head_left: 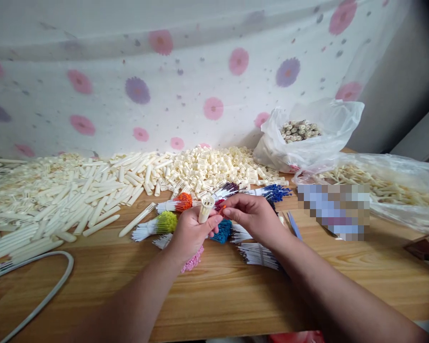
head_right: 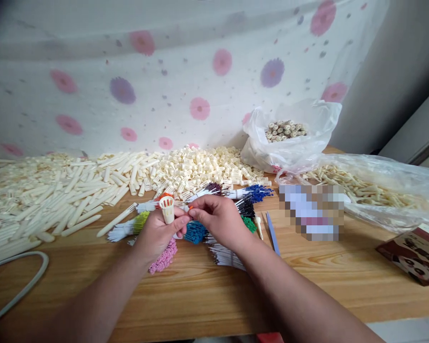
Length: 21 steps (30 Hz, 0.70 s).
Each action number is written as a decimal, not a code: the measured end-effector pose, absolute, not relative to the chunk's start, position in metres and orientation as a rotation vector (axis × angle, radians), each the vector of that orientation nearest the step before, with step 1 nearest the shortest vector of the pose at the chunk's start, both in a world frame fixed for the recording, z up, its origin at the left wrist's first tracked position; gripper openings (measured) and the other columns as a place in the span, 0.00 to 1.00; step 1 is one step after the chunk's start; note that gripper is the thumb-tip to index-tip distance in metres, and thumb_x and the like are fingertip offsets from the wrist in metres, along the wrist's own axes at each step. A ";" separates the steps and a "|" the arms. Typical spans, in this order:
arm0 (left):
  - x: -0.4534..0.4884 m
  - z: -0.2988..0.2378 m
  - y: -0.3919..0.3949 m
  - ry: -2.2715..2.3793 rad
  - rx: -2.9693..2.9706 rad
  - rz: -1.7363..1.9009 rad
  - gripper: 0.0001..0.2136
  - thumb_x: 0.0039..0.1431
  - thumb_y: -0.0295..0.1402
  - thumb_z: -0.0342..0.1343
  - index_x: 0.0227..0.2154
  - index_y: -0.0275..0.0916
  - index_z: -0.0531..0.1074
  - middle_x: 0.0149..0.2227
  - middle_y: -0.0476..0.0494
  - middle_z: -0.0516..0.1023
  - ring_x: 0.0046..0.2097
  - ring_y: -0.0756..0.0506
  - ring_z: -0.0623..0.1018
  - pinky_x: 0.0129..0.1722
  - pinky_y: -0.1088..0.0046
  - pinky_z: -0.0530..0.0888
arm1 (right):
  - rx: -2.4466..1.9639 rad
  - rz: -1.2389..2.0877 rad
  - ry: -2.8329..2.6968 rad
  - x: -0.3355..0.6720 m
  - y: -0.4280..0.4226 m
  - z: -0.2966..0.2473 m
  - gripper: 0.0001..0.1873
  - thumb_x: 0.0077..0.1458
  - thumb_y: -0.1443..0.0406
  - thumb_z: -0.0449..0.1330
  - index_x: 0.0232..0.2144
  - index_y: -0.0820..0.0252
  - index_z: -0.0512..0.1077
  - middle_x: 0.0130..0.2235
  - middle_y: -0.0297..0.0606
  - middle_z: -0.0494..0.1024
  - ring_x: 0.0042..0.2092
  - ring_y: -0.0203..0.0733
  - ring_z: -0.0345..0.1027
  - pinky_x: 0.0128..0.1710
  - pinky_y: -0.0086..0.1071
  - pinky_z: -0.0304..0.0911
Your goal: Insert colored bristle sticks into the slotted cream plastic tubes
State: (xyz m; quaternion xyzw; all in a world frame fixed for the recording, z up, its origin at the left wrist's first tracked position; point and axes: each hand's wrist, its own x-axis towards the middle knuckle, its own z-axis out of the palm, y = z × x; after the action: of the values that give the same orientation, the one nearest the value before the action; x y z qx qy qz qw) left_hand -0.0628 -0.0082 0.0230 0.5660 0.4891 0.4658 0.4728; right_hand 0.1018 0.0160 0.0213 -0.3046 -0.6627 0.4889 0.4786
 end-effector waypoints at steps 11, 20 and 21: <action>-0.068 0.013 -0.004 0.849 1.252 1.171 0.14 0.49 0.41 0.63 0.23 0.34 0.70 0.15 0.52 0.70 0.17 0.54 0.67 0.17 0.80 0.62 | -0.660 1.022 -1.679 0.099 0.010 0.026 0.05 0.53 0.66 0.60 0.34 0.59 0.75 0.32 0.36 0.78 0.34 0.35 0.71 0.36 0.31 0.66; -0.074 0.010 -0.008 0.559 1.298 0.907 0.10 0.51 0.37 0.62 0.25 0.33 0.75 0.15 0.50 0.71 0.17 0.55 0.67 0.18 0.80 0.61 | -0.407 1.132 -1.783 0.106 0.003 0.030 0.03 0.54 0.66 0.61 0.31 0.60 0.73 0.30 0.34 0.74 0.31 0.32 0.68 0.31 0.28 0.64; -0.074 0.009 -0.008 0.557 1.302 0.874 0.11 0.51 0.37 0.62 0.25 0.33 0.75 0.16 0.49 0.72 0.18 0.54 0.68 0.19 0.79 0.63 | -0.388 1.128 -1.835 0.107 0.002 0.032 0.03 0.55 0.66 0.61 0.31 0.61 0.71 0.29 0.33 0.73 0.30 0.32 0.68 0.32 0.29 0.64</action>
State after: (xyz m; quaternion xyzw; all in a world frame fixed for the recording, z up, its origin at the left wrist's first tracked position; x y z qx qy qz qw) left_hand -0.0743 -0.0077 0.0090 0.5783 0.2477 0.3884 0.6733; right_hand 0.1074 0.0016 0.0318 -0.1574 -0.7451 0.4578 0.4587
